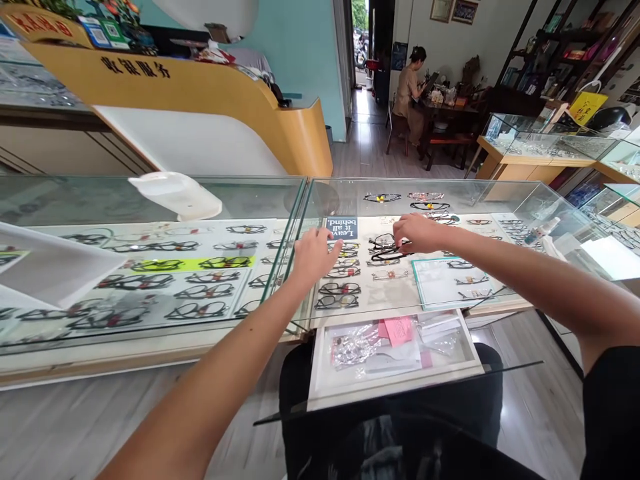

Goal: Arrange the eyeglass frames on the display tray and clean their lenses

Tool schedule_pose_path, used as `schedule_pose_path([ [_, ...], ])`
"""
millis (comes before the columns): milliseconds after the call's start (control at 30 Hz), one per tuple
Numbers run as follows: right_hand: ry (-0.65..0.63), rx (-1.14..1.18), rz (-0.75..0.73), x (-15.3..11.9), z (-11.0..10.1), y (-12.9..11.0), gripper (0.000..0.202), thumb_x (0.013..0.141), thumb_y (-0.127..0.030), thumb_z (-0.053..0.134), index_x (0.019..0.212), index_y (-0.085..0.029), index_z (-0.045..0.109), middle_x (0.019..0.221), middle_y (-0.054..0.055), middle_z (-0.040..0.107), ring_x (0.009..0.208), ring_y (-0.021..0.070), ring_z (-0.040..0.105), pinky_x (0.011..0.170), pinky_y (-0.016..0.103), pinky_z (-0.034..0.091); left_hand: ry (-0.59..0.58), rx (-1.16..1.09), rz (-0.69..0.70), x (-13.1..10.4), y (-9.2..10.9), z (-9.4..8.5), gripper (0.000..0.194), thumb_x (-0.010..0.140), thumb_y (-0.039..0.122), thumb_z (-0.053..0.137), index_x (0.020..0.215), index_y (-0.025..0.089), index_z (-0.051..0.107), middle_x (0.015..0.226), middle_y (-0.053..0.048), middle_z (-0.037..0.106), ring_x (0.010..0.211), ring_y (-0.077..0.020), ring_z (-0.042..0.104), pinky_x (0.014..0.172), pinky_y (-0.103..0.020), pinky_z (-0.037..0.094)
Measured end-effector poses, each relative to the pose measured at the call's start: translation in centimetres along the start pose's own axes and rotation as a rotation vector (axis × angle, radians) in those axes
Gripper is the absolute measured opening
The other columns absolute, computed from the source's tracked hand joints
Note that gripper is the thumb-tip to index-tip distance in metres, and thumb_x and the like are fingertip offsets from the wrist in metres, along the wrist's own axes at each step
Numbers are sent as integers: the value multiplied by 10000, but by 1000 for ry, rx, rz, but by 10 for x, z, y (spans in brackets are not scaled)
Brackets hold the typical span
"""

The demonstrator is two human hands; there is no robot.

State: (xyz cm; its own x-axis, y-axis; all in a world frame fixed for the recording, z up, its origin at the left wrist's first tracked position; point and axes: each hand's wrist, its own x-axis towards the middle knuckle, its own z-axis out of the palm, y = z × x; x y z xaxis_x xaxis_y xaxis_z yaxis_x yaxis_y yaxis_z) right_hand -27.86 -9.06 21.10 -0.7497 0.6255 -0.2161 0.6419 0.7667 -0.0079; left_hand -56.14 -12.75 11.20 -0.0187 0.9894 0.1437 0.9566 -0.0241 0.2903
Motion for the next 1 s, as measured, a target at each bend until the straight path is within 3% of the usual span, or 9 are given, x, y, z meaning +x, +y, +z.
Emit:
schedule_pose_path([
  [133, 25, -9, 19, 9, 18, 3, 152, 958, -280, 741, 986, -191, 861, 1189, 123, 816, 1160, 319, 653, 933, 403, 404, 0, -3, 0, 0, 1, 0, 323, 1058, 454, 470, 1181, 200, 627, 1243, -186, 670, 1247, -393, 626, 1056, -538, 492],
  [467, 57, 90, 44, 16, 36, 17, 175, 963, -315, 721, 1021, -192, 832, 1275, 138, 785, 1197, 315, 657, 951, 388, 412, 8, 3, 9, 0, 0, 2, 348, 1067, 463, 442, 1185, 192, 625, 1248, -196, 671, 1239, -400, 622, 1036, -545, 496],
  [600, 44, 124, 63, 12, 37, 14, 192, 992, -302, 670, 1054, -197, 817, 1264, 123, 801, 1229, 309, 660, 1008, 407, 438, 18, -5, 8, 1, 0, 3, 343, 1062, 461, 446, 1171, 194, 631, 1249, -199, 670, 1235, -399, 623, 1030, -534, 498],
  [700, 67, 125, 127, 7, 27, 6, 212, 969, -335, 715, 1090, -195, 818, 1433, 157, 734, 1365, 363, 604, 1109, 487, 432, 24, -4, 6, 1, 0, 3, 339, 1060, 460, 449, 1166, 196, 634, 1260, -198, 665, 1235, -397, 626, 1025, -527, 499],
  [800, 261, 178, 144, -6, 12, -17, 254, 969, -334, 712, 1157, -185, 796, 1522, 182, 661, 1385, 381, 591, 1148, 549, 433, 19, 2, 7, 0, 0, 2, 339, 1066, 463, 448, 1168, 198, 632, 1263, -196, 666, 1234, -395, 630, 1027, -523, 498],
  [867, 410, 284, 50, -19, 12, -44, 239, 1021, -297, 619, 1177, -203, 773, 1381, 146, 728, 1264, 320, 656, 1105, 499, 478, 9, 14, 9, 0, 1, 1, 328, 1064, 455, 462, 1175, 196, 629, 1259, -197, 669, 1229, -394, 633, 1030, -526, 496],
  [933, 378, 423, -120, -35, 30, -78, 237, 1055, -298, 572, 1188, -242, 759, 1228, 87, 776, 1127, 253, 703, 1013, 404, 529, 4, 24, 13, -1, 2, 0, 323, 1063, 449, 472, 1183, 191, 627, 1257, -200, 671, 1220, -394, 635, 1029, -533, 497],
  [1000, 169, 475, -287, -47, 65, -111, 216, 1055, -345, 613, 1187, -274, 768, 1201, 46, 792, 1076, 207, 723, 942, 323, 547, 4, 27, 17, -2, 3, -1, 323, 1065, 445, 473, 1187, 188, 625, 1252, -203, 670, 1217, -396, 635, 1024, -538, 500],
])
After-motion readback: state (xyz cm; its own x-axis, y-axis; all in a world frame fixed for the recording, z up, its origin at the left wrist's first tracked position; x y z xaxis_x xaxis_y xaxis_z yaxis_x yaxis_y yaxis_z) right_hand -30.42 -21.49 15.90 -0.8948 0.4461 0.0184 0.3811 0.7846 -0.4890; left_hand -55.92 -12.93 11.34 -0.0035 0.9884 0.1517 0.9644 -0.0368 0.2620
